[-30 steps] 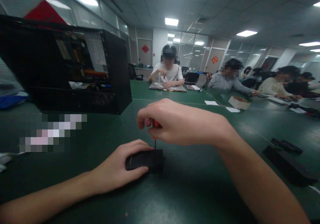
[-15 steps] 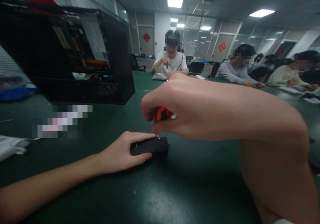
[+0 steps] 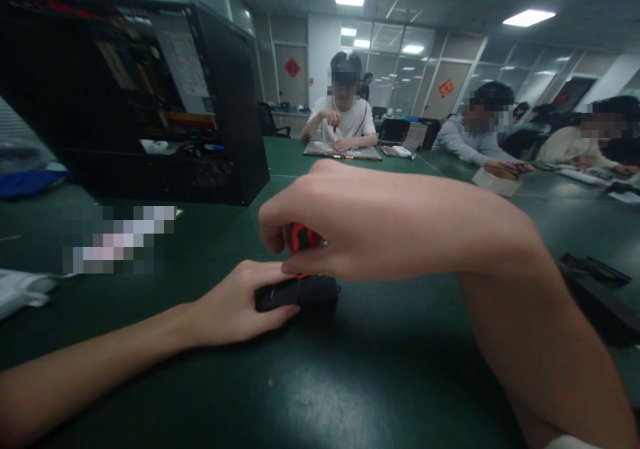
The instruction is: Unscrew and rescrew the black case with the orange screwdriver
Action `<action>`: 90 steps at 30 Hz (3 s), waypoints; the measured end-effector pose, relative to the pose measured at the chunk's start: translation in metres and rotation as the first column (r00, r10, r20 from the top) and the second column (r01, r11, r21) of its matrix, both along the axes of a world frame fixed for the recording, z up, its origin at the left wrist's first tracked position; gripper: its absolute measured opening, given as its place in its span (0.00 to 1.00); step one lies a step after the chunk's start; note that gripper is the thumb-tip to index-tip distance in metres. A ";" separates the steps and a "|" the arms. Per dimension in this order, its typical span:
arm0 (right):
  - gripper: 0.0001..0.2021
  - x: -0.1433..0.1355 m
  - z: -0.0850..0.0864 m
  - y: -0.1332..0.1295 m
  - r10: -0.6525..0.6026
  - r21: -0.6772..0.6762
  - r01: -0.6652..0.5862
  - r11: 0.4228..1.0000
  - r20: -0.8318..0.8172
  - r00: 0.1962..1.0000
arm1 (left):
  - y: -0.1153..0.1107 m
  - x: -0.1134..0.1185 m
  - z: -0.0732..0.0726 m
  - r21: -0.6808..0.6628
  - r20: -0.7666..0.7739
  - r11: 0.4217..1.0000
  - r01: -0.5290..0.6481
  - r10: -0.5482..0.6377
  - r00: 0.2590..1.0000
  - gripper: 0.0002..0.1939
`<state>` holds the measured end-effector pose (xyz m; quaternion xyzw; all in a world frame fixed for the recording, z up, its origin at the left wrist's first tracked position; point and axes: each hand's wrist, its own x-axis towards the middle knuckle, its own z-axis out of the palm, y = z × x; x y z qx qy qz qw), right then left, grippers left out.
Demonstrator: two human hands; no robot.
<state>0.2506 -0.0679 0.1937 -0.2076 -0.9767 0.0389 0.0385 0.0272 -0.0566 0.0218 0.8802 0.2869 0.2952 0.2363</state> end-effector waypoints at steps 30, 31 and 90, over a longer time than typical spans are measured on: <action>0.16 -0.005 -0.007 0.005 0.002 0.042 -0.003 0.999 0.021 1.000 | 0.002 -0.002 0.001 -0.096 -0.071 0.978 -0.184 0.178 0.981 0.17; 0.18 -0.005 -0.009 0.006 -0.037 0.098 0.036 0.995 0.015 0.999 | 0.003 -0.002 0.000 -0.082 -0.078 0.977 -0.199 0.193 0.978 0.18; 0.10 0.043 -0.054 -0.011 -0.235 -0.011 0.236 0.972 -0.149 0.961 | 0.036 -0.067 0.030 -0.050 -0.159 0.934 -0.355 0.343 0.926 0.32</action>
